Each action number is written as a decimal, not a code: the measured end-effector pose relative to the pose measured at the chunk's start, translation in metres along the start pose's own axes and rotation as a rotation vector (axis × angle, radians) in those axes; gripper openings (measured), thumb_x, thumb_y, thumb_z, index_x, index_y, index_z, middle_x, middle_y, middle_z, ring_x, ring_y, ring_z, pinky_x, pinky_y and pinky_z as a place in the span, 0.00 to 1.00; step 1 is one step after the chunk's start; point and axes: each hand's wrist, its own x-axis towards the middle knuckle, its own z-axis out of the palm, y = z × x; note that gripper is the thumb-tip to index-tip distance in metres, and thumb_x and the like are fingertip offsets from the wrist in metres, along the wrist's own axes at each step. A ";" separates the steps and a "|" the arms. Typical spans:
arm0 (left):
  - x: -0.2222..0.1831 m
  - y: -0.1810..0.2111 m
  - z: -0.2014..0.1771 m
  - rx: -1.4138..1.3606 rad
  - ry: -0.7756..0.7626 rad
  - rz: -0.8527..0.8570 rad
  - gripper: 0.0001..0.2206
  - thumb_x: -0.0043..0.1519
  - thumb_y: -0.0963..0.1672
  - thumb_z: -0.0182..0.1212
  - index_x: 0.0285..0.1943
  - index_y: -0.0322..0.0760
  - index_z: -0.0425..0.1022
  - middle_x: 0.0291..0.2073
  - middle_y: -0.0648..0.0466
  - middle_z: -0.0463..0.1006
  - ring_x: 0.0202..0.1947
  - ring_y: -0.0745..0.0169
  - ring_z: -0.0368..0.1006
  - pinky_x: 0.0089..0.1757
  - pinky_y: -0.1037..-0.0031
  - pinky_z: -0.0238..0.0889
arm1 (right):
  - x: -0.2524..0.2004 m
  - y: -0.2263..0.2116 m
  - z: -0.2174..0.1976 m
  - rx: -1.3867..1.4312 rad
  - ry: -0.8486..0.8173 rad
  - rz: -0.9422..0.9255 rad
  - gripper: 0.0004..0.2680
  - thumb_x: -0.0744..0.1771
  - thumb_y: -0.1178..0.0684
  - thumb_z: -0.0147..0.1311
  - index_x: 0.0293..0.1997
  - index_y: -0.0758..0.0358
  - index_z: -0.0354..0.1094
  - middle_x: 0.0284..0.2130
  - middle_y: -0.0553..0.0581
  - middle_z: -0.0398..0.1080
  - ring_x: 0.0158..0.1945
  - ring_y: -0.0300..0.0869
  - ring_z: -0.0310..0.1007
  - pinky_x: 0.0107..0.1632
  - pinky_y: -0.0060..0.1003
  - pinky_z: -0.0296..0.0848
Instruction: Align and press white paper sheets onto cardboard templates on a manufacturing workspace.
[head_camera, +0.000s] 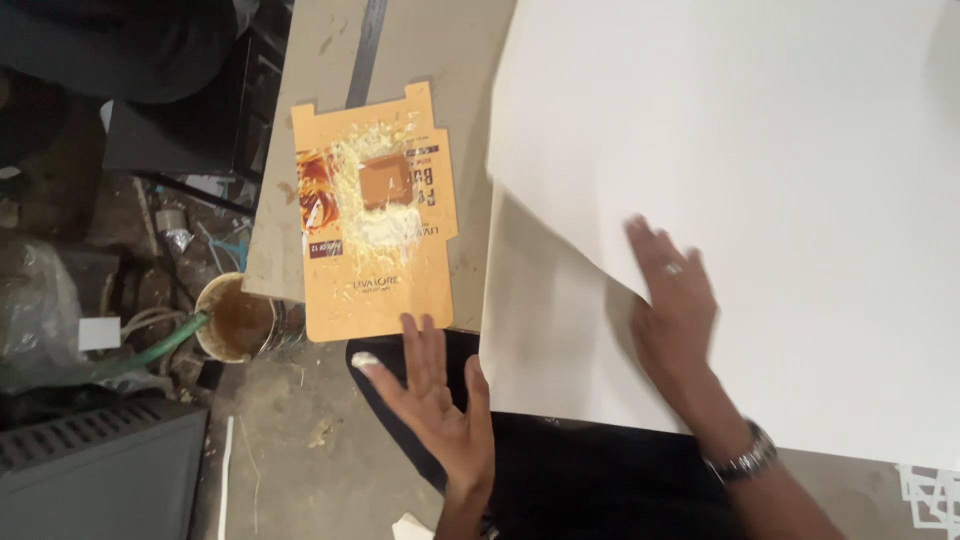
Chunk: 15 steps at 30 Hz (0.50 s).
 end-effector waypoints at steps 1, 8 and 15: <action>0.001 -0.003 0.006 -0.243 -0.002 -0.181 0.46 0.65 0.32 0.52 0.78 0.31 0.12 0.79 0.33 0.47 0.78 0.33 0.50 0.70 0.50 0.50 | 0.014 0.000 0.008 0.029 0.009 -0.029 0.28 0.63 0.73 0.45 0.72 0.56 0.60 0.65 0.57 0.68 0.67 0.58 0.68 0.68 0.64 0.62; -0.017 -0.021 0.009 -0.255 -0.073 -0.152 0.46 0.65 0.31 0.54 0.81 0.42 0.18 0.78 0.32 0.50 0.75 0.33 0.58 0.67 0.51 0.59 | 0.085 -0.024 0.041 -0.038 -0.061 -0.096 0.26 0.63 0.69 0.45 0.71 0.55 0.61 0.66 0.57 0.67 0.63 0.61 0.69 0.61 0.66 0.65; -0.014 -0.038 -0.003 -0.185 -0.018 -0.183 0.46 0.63 0.31 0.55 0.81 0.40 0.22 0.75 0.29 0.54 0.72 0.33 0.62 0.63 0.52 0.66 | 0.140 -0.019 0.062 -0.134 -0.254 -0.082 0.24 0.68 0.64 0.42 0.75 0.48 0.59 0.63 0.57 0.68 0.57 0.60 0.73 0.55 0.58 0.73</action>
